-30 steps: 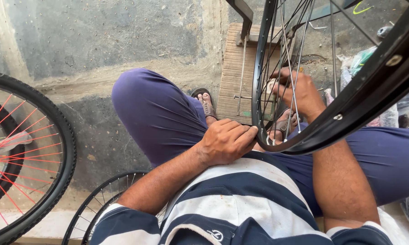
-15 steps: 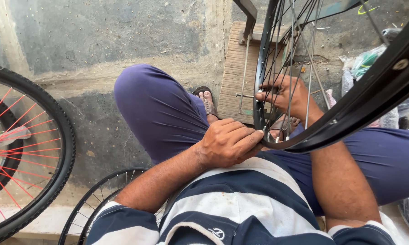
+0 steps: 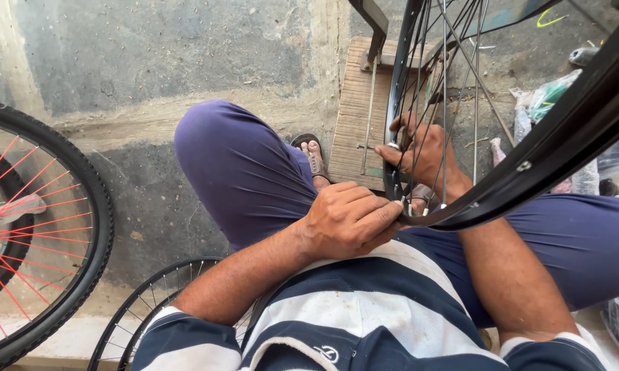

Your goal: The person sits on the floor and uses a spoke wrench to adjust the tension of the spokes on a bicycle wheel mounted on a truing stand. They rotate the wheel to check alignment and continue tightening or loosening spokes to true the wheel.

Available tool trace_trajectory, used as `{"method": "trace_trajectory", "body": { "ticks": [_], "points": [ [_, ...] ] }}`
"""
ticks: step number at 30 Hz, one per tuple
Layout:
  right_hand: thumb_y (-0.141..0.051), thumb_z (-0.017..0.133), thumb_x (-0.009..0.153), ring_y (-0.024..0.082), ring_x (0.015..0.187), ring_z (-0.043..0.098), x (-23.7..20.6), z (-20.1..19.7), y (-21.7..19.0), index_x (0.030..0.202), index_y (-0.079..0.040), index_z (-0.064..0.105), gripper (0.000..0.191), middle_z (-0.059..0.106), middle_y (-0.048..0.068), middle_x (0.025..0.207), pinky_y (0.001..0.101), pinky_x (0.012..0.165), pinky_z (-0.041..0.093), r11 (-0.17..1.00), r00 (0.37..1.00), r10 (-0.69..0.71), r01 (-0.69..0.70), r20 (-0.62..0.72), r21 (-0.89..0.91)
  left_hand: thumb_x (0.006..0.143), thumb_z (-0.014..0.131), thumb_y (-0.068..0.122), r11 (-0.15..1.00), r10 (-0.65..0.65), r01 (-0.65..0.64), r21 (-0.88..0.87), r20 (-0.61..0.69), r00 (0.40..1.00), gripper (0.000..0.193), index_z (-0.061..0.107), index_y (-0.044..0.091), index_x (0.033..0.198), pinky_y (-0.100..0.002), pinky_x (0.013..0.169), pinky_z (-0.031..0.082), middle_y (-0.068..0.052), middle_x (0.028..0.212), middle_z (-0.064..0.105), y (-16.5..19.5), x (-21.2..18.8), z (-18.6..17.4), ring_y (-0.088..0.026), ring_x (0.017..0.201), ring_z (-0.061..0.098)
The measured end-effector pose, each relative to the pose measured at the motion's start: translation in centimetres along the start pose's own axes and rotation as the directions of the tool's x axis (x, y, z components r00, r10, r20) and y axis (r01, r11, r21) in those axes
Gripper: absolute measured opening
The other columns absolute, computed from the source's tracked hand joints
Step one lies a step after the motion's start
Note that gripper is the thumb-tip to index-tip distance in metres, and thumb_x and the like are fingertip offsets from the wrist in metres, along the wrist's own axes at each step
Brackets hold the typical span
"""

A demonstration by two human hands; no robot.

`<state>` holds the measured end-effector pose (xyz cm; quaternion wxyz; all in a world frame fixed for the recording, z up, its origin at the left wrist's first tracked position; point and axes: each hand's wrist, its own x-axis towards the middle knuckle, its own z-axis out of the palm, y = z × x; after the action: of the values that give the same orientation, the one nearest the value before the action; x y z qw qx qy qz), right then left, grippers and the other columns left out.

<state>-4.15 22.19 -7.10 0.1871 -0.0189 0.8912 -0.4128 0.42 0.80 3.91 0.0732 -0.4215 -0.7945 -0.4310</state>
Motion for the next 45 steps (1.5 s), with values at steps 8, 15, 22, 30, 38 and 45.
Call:
{"method": "trace_trajectory", "body": {
  "ticks": [8,15,22,30,38,45],
  "points": [
    [-0.022,0.078,0.083,0.012,0.1,0.07,-1.8,-4.2,0.4,0.128,-0.008,0.065,0.049,0.074,0.004,0.108,0.0278,0.09,0.057,0.442,0.751,-0.291,-0.445,0.593,0.779,0.094,0.084,0.017,0.972,-0.093,0.084,-0.217,-0.03,0.995,0.025,0.07,0.004,0.109,-0.037,0.069,0.054,-0.007,0.085,0.067,1.9,3.5,-3.3,-0.024,0.076,0.067],
    [-0.007,0.084,0.08,0.017,0.096,0.073,-0.5,-2.1,2.2,0.11,0.001,0.073,0.033,0.077,0.011,0.107,0.0324,0.083,0.059,0.677,0.834,-0.124,-0.325,0.537,0.66,0.095,0.083,0.015,0.981,-0.068,0.063,-0.184,-0.023,0.997,0.026,0.069,0.001,0.111,-0.038,0.067,0.053,-0.007,0.085,0.068,1.7,2.8,-2.7,-0.023,0.075,0.067],
    [-0.008,0.084,0.079,0.015,0.098,0.071,1.0,-1.5,3.6,0.113,-0.002,0.072,0.036,0.076,0.007,0.103,0.0319,0.088,0.057,0.905,0.911,-0.082,-0.103,0.405,0.414,0.093,0.081,0.012,0.993,-0.09,0.091,-0.08,0.011,0.996,0.027,0.068,-0.002,0.111,-0.037,0.068,0.054,-0.008,0.087,0.07,0.6,-0.4,0.0,-0.022,0.076,0.069],
    [-0.005,0.07,0.095,0.015,0.1,0.073,1.4,-0.2,4.3,0.117,-0.002,0.07,0.022,0.076,0.007,0.104,0.03,0.089,0.058,0.872,0.975,-0.076,-0.037,0.21,0.488,0.089,0.085,0.021,0.992,-0.105,0.105,-0.07,0.011,0.994,0.031,0.07,0.0,0.107,-0.037,0.065,0.053,-0.007,0.081,0.068,1.1,1.3,-1.2,-0.022,0.07,0.067],
    [-0.005,0.063,0.095,0.025,0.087,0.076,0.5,-2.5,3.6,0.114,0.0,0.072,0.021,0.075,0.016,0.095,0.0353,0.082,0.06,0.998,0.936,-0.058,0.049,-0.346,-0.036,0.096,0.085,0.019,0.993,-0.085,0.074,-0.089,-0.121,0.989,0.027,0.068,0.002,0.109,-0.034,0.065,0.051,-0.006,0.085,0.067,2.7,2.2,-1.9,-0.021,0.073,0.065],
    [-0.007,0.069,0.093,0.025,0.085,0.076,0.4,-2.7,4.3,0.109,-0.001,0.071,0.018,0.075,0.016,0.096,0.0367,0.08,0.059,0.992,0.89,-0.126,0.111,-0.438,-0.059,0.09,0.066,0.019,0.97,-0.142,0.108,0.217,0.15,0.978,0.027,0.065,0.001,0.111,-0.036,0.078,0.055,-0.009,0.095,0.071,-2.9,-1.8,3.2,-0.023,0.086,0.071]
  ]
}}
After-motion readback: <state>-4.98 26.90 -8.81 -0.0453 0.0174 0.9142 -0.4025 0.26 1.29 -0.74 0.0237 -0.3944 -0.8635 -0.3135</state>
